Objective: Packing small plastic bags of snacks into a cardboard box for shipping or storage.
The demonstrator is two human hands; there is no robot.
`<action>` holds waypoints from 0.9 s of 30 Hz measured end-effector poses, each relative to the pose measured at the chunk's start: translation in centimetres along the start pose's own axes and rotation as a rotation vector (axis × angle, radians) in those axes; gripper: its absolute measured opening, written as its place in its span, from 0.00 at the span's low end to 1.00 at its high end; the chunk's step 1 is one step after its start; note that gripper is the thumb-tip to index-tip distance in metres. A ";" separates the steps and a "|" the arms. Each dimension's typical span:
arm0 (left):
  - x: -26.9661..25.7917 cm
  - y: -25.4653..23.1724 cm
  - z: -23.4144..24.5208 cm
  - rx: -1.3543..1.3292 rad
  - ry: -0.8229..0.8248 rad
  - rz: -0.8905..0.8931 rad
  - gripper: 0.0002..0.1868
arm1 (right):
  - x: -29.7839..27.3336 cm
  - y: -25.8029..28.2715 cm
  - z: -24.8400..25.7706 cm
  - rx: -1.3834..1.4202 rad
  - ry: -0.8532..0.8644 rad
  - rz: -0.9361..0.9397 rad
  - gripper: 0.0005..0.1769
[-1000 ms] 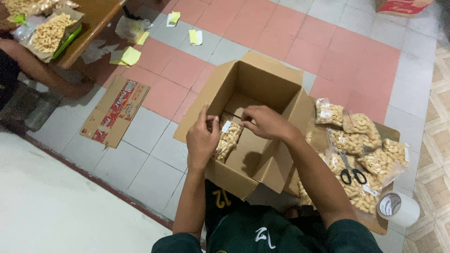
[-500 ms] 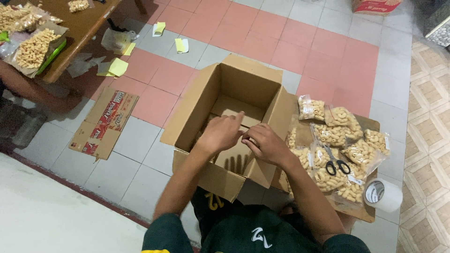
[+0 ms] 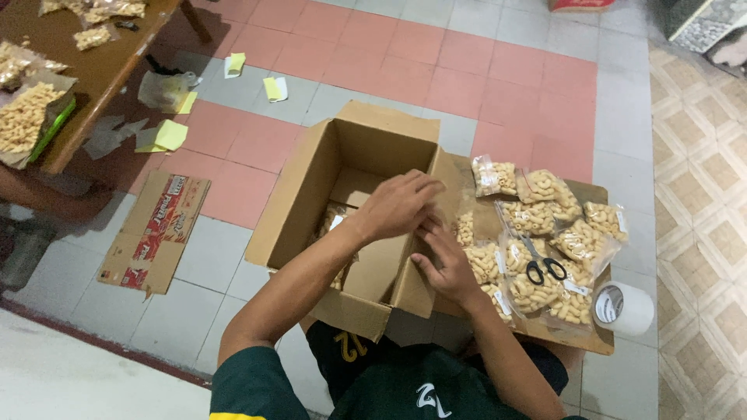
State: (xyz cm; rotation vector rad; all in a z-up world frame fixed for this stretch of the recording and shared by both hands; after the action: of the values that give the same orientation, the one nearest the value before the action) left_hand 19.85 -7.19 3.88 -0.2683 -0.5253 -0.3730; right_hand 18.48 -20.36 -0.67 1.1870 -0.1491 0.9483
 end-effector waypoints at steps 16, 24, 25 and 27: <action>-2.5 -1.8 -5.7 -0.120 0.280 -0.051 0.23 | -5.6 -9.4 -1.2 -0.044 -0.002 -0.063 0.05; -2.0 -2.1 -5.0 -0.131 0.286 -0.041 0.19 | -5.5 -7.1 2.1 -0.003 0.080 -0.161 0.11; -1.8 -2.4 -4.7 -0.133 0.288 -0.042 0.19 | -6.4 -7.8 2.5 -0.003 0.080 -0.164 0.11; -1.4 -2.6 -4.0 -0.156 0.311 -0.009 0.18 | -8.1 -9.5 3.2 -0.056 0.062 -0.263 0.10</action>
State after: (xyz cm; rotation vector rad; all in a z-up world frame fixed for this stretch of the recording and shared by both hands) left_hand 19.39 -10.50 0.16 -0.3517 -0.1919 -0.4555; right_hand 21.22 -27.99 -10.73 1.0935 0.0302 0.7437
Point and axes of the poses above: each hand's wrist, its own x-axis towards the middle knuckle, its own z-axis out of the back of the hand, y = z × x, the point moved 5 cm from there along x, towards the middle knuckle, and after that the axes turned 10 degrees about -y, right-handed, at the moved point
